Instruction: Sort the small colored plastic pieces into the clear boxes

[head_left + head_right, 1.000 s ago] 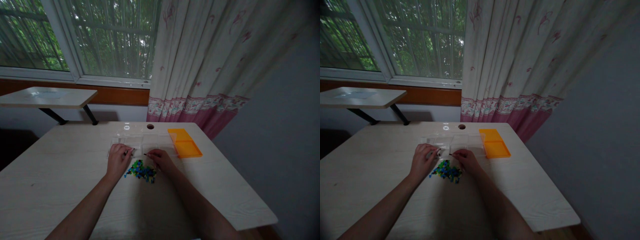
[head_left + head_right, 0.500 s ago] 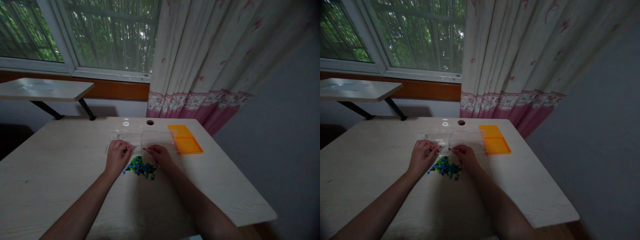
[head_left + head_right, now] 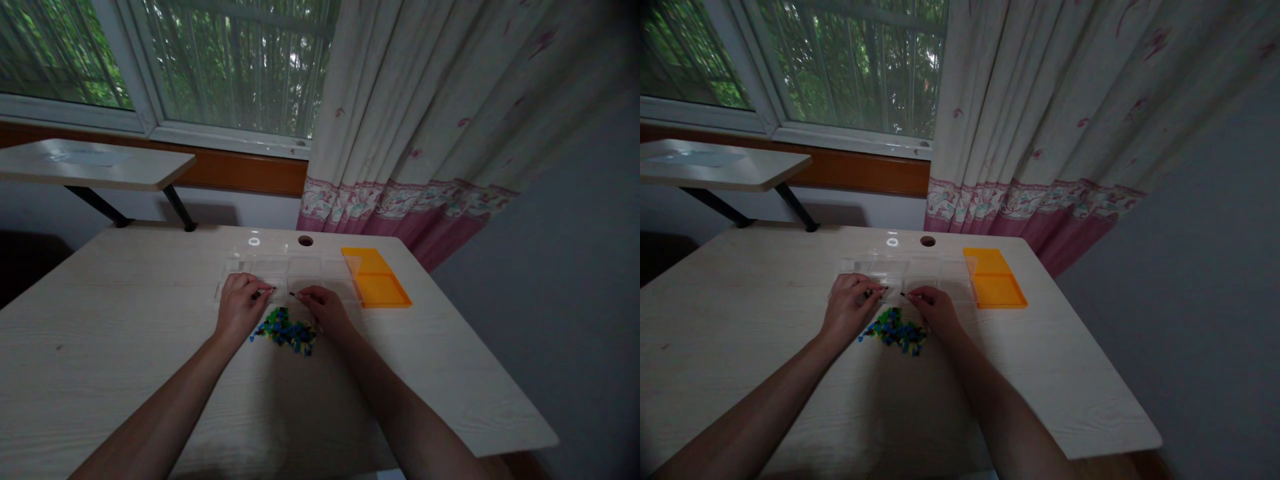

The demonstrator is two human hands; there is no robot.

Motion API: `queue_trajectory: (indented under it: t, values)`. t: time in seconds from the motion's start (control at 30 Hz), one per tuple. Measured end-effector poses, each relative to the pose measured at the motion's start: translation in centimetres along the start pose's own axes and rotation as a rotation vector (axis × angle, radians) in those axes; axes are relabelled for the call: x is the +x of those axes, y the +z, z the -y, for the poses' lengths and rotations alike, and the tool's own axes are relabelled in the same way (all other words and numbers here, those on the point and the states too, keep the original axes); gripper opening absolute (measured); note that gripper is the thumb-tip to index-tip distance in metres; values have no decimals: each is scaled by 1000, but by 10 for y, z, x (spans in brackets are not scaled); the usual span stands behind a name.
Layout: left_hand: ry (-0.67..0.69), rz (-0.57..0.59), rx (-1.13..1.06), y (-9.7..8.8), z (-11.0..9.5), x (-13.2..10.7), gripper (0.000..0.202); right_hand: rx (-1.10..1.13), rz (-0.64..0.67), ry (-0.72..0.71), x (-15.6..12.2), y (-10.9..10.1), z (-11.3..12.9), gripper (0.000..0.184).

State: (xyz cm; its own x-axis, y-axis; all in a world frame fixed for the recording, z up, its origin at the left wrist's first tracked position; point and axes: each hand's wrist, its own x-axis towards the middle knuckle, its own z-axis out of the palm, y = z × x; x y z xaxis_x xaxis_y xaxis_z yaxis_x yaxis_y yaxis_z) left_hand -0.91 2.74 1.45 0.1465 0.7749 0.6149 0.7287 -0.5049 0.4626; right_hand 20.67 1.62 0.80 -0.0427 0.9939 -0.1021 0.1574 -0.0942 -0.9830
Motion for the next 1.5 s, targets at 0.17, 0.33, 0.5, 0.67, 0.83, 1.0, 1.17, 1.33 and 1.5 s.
queue_trajectory:
  t: [0.17, 0.33, 0.5, 0.67, 0.83, 1.0, 1.17, 1.33, 1.5]
  values:
    - [5, 17, 10, 0, 1, 0, 15, 10, 4, -25, -1, 0, 2, 33]
    - [20, 16, 15, 0, 1, 0, 17, 6, 17, -39, -1, -1, 1, 32]
    - [29, 32, 17, 0, 0, 0, 20, 18, 22, -28, -1, -1, 1, 34]
    - [22, 34, 19, 0, 1, -1, 22, 1, 22, -12, -2, -1, 3, 35]
    - [20, 40, 19, 0, 1, -1, 23, -17, 20, -14, -3, -1, 3, 37]
    - [20, 40, 9, -1, -1, -1, 22, -24, 3, -17, -3, -1, 5, 36]
    - [23, 45, 1, -1, 0, -1, 24, -17, 10, -16, -2, 0, 5, 35]
    - [-5, 52, 13, 0, 2, -1, 22, 17, 24, -17, 0, 0, 0, 36]
    - [-21, 40, 26, 0, 2, -1, 21, -7, 14, -24, -1, -1, 0, 35]
